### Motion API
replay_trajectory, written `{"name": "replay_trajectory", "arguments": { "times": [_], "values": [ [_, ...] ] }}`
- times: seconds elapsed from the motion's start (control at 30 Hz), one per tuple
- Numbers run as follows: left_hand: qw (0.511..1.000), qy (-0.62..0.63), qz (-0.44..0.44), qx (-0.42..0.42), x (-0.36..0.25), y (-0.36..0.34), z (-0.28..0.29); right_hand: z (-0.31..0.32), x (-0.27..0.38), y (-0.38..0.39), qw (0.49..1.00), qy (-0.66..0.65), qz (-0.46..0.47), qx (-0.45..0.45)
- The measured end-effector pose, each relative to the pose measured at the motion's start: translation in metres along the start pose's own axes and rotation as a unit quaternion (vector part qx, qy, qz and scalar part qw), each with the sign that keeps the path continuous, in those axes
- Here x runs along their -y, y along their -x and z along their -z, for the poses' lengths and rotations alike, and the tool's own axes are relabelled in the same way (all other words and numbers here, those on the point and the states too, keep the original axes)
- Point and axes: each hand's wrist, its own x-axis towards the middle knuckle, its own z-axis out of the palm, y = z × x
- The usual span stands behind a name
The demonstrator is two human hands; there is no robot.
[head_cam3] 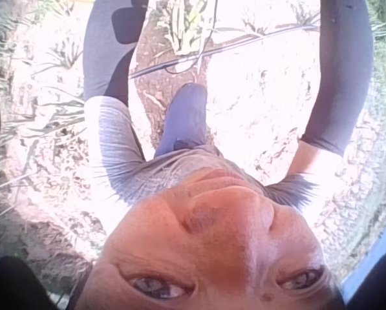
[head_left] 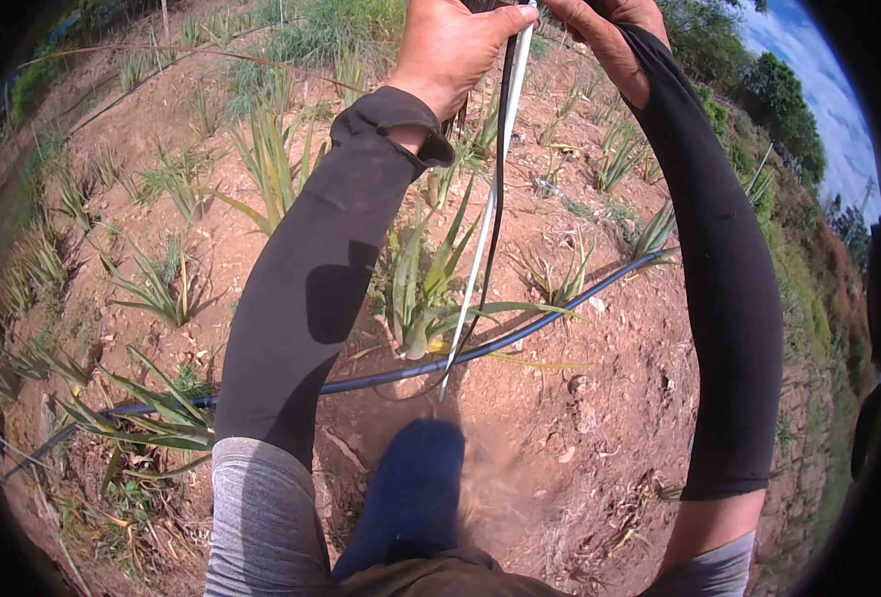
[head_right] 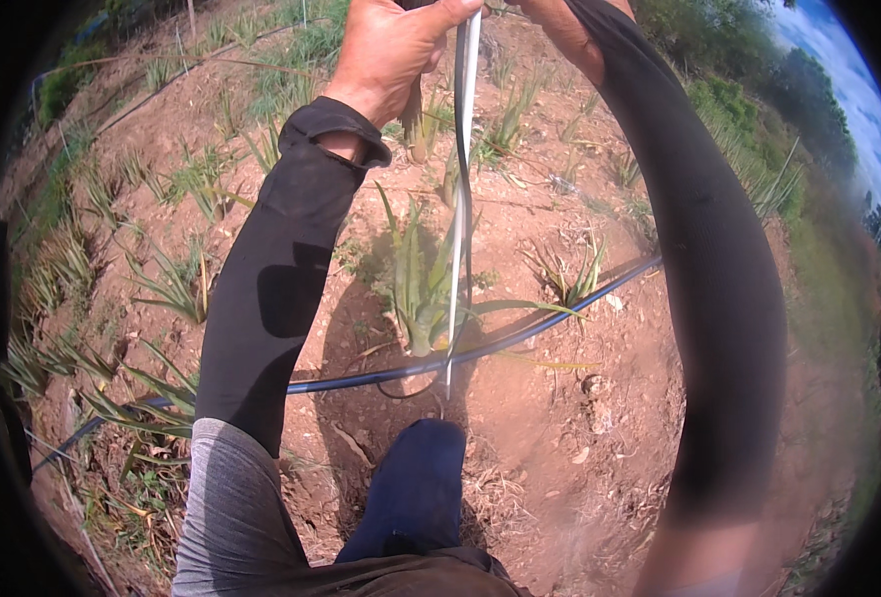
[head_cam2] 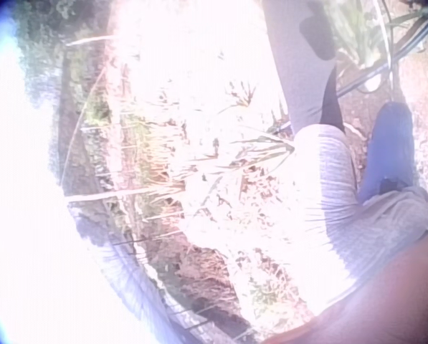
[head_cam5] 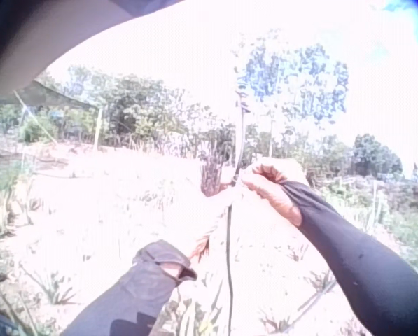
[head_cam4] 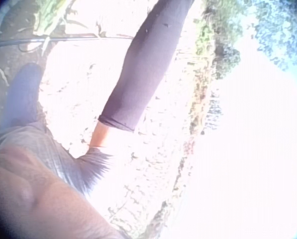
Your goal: The person repairs a drip irrigation system in a field of agave plants. They repeatedly locate leaks in the black tubing, cut out damaged sections, and insert white connector pieces to join the ends. The person walks between plants to access different leak points and secures each repair by hand.
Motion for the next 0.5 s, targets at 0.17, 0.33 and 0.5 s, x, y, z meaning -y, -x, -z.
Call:
{"name": "replay_trajectory", "arguments": {
  "times": [0.17, 0.33, 0.5],
  "values": [
    [1.000, -0.017, 0.025, -0.006, 0.003, -0.002, -0.002, 0.006, -0.011, -0.008, 0.978, -0.157, -0.106, 0.091],
    [0.997, 0.065, 0.051, -0.013, 0.020, -0.004, -0.018, 0.025, -0.023, -0.018, 0.866, -0.345, -0.302, 0.201],
    [0.975, -0.153, -0.132, -0.097, 0.038, -0.005, -0.006, 0.005, -0.010, 0.021, 0.924, -0.266, -0.262, 0.081]
  ]
}}
